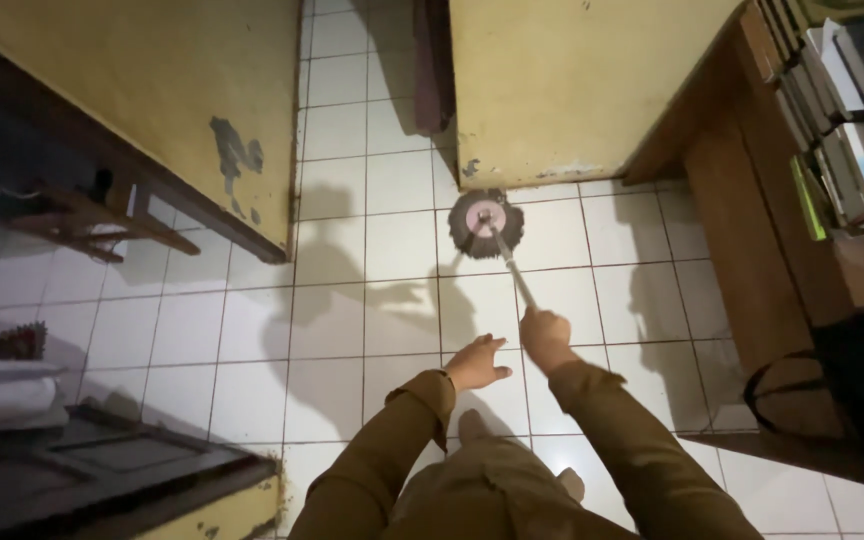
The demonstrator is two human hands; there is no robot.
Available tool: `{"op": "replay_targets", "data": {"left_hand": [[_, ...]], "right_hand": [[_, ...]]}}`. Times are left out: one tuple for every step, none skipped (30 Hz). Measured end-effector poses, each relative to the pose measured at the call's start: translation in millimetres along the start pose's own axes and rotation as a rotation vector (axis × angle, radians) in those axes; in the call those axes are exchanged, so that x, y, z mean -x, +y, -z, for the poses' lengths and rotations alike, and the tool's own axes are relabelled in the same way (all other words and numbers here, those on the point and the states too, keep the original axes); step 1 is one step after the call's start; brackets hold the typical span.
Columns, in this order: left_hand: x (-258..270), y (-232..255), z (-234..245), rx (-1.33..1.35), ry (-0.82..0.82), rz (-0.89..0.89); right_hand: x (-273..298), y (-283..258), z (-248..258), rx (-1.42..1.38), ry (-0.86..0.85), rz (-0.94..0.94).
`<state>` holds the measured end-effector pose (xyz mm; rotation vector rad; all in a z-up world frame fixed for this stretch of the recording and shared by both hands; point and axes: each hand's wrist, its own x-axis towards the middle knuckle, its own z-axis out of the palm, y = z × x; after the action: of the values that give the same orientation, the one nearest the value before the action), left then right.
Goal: The person cleans the tiled floor using a mop, moving through a hallway and past a motorcycle parked indoors.
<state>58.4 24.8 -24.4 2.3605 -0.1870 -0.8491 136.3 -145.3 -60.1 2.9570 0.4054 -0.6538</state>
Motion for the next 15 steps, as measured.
{"op": "replay_targets", "data": {"left_hand": [[2, 3, -1, 0.007, 0.002, 0.014], [4, 6, -3, 0.014, 0.005, 0.028], [7, 9, -8, 0.022, 0.003, 0.041], [7, 11, -10, 0.022, 0.013, 0.045], [6, 14, -15, 0.022, 0.014, 0.045], [4, 19, -21, 0.021, 0.014, 0.045], [-1, 28, -31, 0.020, 0.013, 0.046], [-6, 37, -42, 0.019, 0.012, 0.047], [-11, 45, -52, 0.015, 0.011, 0.044], [-19, 56, -63, 0.011, 0.011, 0.015], [-30, 71, -78, 0.004, 0.005, -0.015], [-39, 86, -95, -0.002, 0.000, -0.045], [-46, 101, -109, -0.002, -0.015, -0.080], [-50, 117, -123, -0.001, -0.029, -0.114], [-54, 132, -134, 0.000, -0.039, -0.143]], "right_hand": [[-6, 12, 1, 0.009, -0.028, -0.023], [-6, 25, 0, 0.017, -0.057, -0.046], [3, 39, -4, -0.009, -0.030, -0.043], [15, 57, -8, -0.035, -0.003, -0.041], [31, 74, -13, -0.063, 0.018, -0.047], [51, 89, -18, -0.031, 0.050, -0.014], [76, 106, -23, 0.004, 0.082, 0.014], [101, 119, -24, 0.038, 0.114, 0.043], [127, 129, -22, 0.040, 0.120, 0.040], [158, 142, -18, 0.042, 0.126, 0.037], [190, 154, -15, 0.039, 0.128, 0.030], [217, 162, -10, 0.043, 0.091, 0.018], [240, 169, -2, 0.048, 0.060, 0.003], [260, 176, 5, 0.053, 0.029, -0.013], [277, 185, 11, 0.064, 0.006, -0.014]]}}
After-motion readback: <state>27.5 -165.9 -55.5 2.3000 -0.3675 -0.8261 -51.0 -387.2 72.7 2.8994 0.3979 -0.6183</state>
